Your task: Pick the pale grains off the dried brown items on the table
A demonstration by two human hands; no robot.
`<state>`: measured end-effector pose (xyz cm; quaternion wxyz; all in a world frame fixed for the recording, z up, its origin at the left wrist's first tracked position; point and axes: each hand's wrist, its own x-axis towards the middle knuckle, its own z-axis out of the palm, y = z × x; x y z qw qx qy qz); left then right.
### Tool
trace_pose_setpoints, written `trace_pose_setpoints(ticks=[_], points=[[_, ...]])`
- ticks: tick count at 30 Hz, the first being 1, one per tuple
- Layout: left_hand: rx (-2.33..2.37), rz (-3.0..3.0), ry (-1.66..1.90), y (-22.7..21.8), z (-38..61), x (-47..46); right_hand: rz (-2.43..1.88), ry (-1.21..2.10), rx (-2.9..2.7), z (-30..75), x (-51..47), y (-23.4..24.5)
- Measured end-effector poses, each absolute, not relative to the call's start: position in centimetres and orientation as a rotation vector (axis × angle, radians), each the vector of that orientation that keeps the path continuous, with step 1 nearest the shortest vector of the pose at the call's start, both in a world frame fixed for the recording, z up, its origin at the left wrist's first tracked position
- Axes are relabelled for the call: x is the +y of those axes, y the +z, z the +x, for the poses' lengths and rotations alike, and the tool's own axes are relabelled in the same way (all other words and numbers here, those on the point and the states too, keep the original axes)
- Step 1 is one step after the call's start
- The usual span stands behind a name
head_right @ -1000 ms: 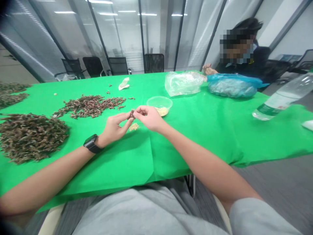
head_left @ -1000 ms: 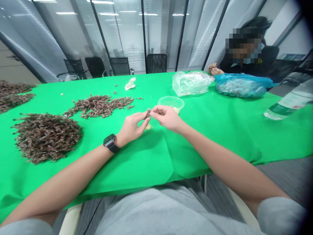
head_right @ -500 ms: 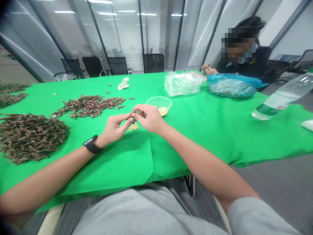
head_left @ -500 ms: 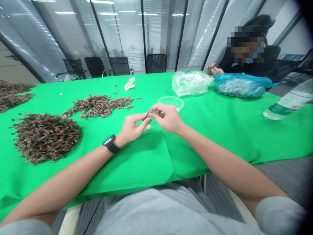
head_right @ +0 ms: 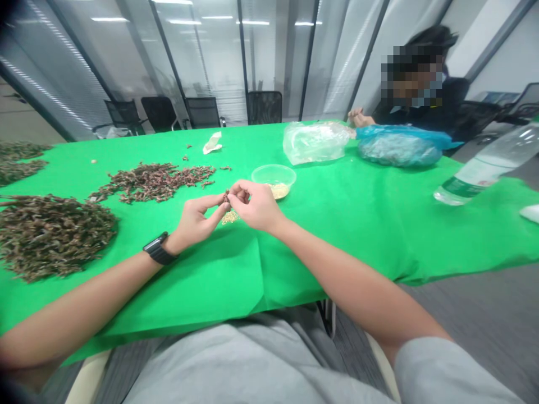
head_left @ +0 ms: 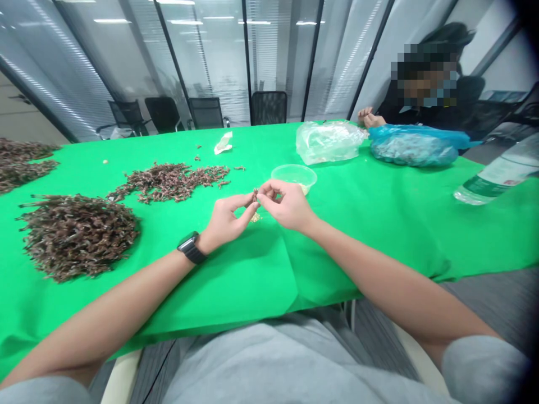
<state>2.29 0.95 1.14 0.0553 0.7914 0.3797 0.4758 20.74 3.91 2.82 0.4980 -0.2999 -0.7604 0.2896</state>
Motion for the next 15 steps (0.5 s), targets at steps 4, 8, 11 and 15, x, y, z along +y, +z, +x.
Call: trace_pose_setpoints(ticks=[4,8,11,15], points=[[1.103,2.515,1.448,1.11,2.07,1.1,-0.709,0.848,-1.78,20.47,4.03,3.02],[1.049,2.725,1.388,1.05,1.51,1.44,-0.805,1.336,-1.602,20.63,4.19,3.38],[1.056,2.781,1.368,1.07,1.36,1.51,-0.813,1.671,-1.506,21.05,4.42,3.55],[1.082,2.637,1.42,1.25,1.77,1.13,-0.815,1.606,-1.539,21.33,4.83,3.32]])
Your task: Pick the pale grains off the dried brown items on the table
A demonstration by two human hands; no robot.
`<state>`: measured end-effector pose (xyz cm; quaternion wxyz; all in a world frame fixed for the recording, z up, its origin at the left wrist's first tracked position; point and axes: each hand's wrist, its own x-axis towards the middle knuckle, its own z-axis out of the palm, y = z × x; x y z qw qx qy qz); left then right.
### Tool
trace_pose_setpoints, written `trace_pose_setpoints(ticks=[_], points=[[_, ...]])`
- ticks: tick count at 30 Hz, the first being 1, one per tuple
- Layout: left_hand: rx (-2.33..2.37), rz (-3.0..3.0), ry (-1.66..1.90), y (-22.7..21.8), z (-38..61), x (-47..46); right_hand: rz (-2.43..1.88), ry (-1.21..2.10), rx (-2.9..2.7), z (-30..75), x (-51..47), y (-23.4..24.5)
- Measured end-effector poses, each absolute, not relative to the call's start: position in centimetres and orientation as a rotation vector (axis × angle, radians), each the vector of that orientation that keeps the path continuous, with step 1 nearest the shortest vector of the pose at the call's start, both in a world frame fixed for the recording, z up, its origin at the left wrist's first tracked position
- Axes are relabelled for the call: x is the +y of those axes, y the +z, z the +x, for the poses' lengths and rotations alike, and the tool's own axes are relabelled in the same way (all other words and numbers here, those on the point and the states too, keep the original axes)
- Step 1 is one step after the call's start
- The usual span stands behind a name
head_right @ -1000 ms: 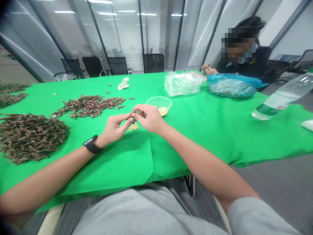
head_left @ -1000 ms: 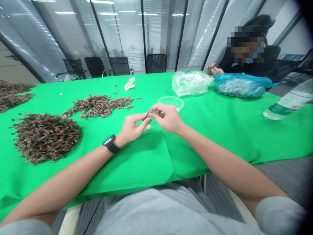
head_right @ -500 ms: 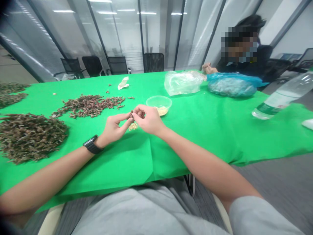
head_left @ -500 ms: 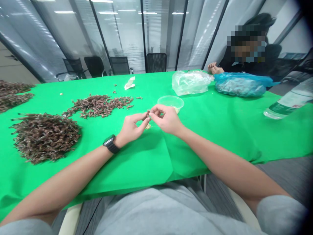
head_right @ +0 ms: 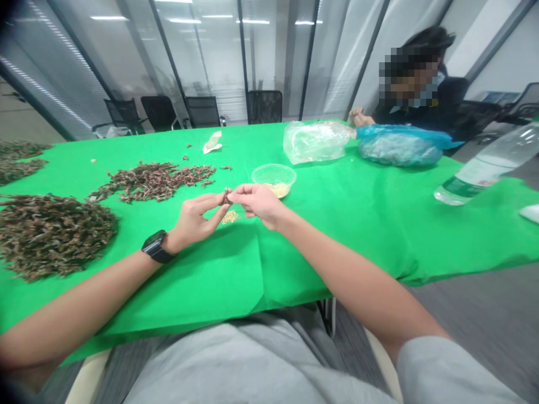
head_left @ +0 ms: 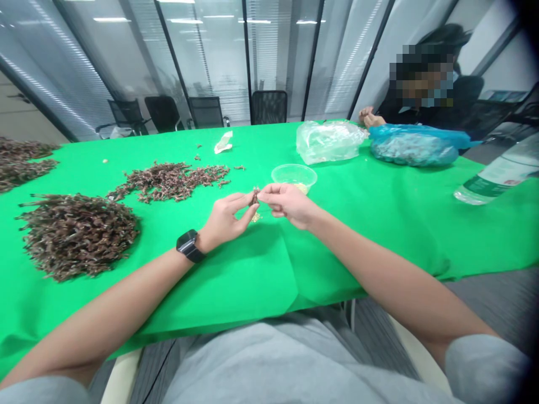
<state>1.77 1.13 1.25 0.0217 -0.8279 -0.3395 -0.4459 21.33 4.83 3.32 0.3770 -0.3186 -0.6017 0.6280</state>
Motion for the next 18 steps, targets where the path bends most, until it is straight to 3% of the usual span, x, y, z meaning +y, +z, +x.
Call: trace_pose_setpoints(ticks=[9,13,18], points=[[-1.374,-2.634,-1.615,1.35,2.37,0.67,-0.719,0.553,-1.896,21.44,4.85,2.85],[-1.433,-2.661,-1.713,1.29,2.5,0.72,-0.673,0.43,-1.956,21.55,4.56,2.91],[-1.392,-2.621,-1.658,1.46,2.44,0.65,-0.694,0.546,-1.927,21.31,4.33,2.96]])
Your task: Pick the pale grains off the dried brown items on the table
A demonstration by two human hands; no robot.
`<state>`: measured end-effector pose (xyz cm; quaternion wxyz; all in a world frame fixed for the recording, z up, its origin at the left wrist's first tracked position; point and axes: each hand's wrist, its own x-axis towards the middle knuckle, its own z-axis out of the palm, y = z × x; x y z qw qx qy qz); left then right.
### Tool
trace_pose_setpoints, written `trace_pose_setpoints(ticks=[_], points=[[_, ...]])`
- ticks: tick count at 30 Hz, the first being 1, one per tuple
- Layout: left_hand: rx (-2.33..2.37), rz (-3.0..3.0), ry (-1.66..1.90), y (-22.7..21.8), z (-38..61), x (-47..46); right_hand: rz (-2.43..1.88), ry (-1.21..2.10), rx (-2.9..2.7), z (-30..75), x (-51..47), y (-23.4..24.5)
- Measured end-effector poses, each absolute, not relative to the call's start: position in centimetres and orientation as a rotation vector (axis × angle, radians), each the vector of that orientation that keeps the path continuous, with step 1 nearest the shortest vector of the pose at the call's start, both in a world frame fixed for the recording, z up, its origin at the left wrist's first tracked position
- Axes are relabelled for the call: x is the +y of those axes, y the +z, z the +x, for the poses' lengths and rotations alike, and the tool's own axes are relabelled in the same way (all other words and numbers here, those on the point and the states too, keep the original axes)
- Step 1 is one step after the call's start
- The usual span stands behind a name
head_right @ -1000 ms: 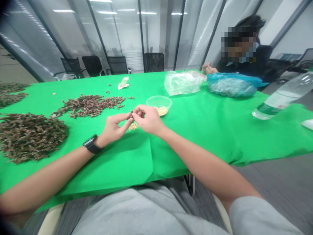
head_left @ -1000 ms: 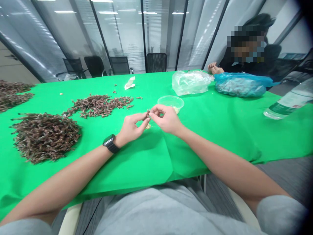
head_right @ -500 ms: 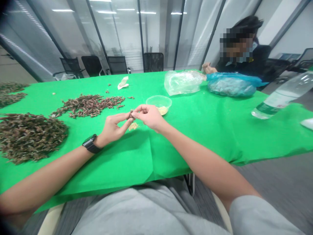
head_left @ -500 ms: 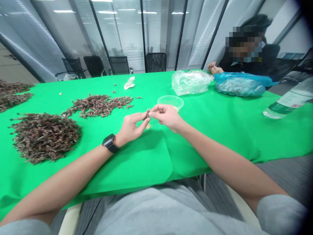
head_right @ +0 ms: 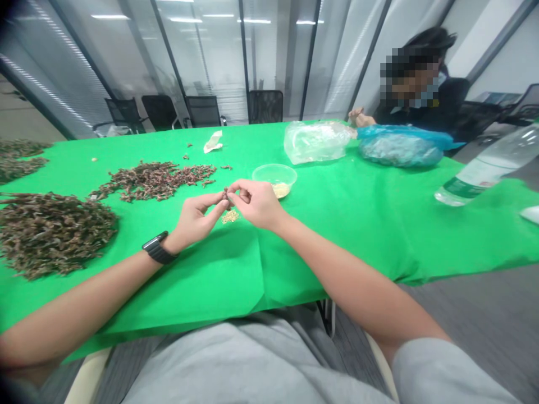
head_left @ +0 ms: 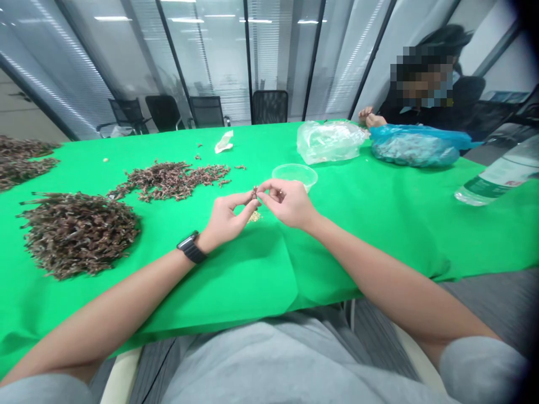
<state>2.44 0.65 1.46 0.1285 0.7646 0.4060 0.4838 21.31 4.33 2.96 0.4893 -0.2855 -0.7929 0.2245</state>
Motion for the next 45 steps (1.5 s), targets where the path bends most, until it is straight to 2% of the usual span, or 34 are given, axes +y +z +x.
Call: trace_pose_setpoints(ticks=[3,8,10,19,27,37,45], points=[[1.155,2.361,1.446,1.5,2.2,0.7,-0.748,0.708,-1.896,21.2,4.2,3.2],[1.113,2.523,1.429,1.7,2.0,0.8,-0.809,1.155,-1.785,21.4,4.5,3.6],[1.112,2.508,1.423,1.7,2.1,0.7,-0.828,1.213,-1.751,21.4,4.7,3.5],[1.133,2.24,1.353,1.7,2.6,0.3,-0.725,0.502,-1.983,22.1,4.9,3.2],[1.097,2.125,1.367,1.2,2.6,0.6,-0.687,0.24,-2.156,22.4,4.6,3.2],[1.119,2.186,1.381,1.2,2.6,0.5,-0.683,0.231,-2.21,22.6,4.2,3.5],[1.107,2.74,1.425,1.2,1.8,1.0,-0.791,0.563,-1.988,21.6,3.1,4.0]])
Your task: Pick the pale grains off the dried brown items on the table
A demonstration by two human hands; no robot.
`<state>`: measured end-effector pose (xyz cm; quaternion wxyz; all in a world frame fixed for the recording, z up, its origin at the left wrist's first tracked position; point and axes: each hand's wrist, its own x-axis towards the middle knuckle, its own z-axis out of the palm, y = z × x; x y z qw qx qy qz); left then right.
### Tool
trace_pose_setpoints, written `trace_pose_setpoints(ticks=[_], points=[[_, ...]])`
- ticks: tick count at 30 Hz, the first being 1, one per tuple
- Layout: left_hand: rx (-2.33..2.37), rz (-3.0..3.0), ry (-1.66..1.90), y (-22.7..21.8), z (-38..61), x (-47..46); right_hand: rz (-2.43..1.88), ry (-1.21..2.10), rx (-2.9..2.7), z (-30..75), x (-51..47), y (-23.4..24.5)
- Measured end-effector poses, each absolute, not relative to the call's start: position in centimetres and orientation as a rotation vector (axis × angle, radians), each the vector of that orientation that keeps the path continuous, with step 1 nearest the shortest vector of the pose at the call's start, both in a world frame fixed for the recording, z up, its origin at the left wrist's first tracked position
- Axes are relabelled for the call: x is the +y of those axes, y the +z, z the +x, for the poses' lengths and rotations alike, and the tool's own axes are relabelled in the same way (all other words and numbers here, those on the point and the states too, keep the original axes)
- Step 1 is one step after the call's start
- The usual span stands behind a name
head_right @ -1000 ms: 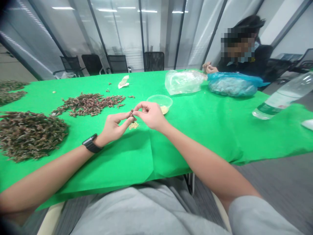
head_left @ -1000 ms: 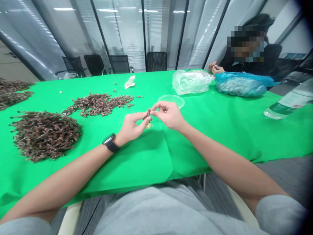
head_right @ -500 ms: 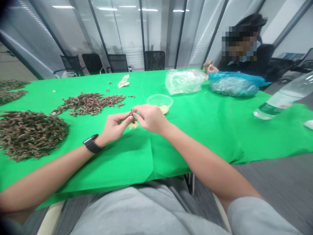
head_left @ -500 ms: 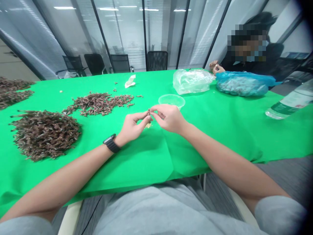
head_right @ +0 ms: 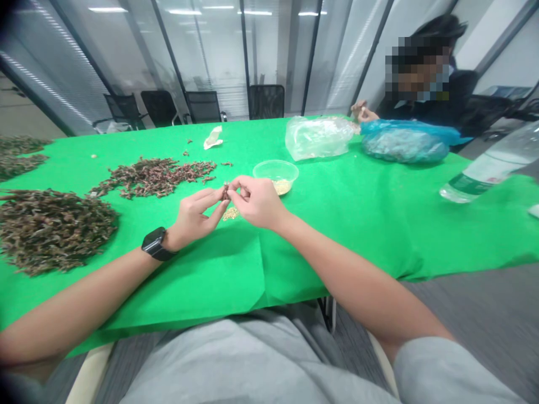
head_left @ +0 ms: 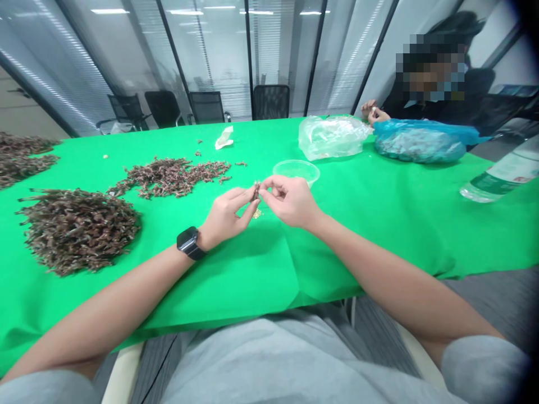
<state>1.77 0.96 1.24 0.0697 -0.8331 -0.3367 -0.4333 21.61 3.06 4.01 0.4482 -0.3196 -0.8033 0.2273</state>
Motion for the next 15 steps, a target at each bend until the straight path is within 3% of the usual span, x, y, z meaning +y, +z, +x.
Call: trace_pose_setpoints(ticks=[6,10,13,15], points=[[-0.885,-2.483,-1.035,1.4,1.1,1.8,-0.855,0.84,-1.869,21.3,3.3,4.3],[-0.811,-2.489,-0.949,1.7,0.7,2.0,-0.854,1.361,-1.714,21.6,3.8,4.6],[-0.775,-2.506,-0.994,1.6,0.8,1.8,-0.801,1.72,-1.632,22.1,4.2,4.8],[-0.828,-2.515,-1.109,1.4,1.1,1.5,-0.785,1.706,-1.656,22.2,4.4,4.8]])
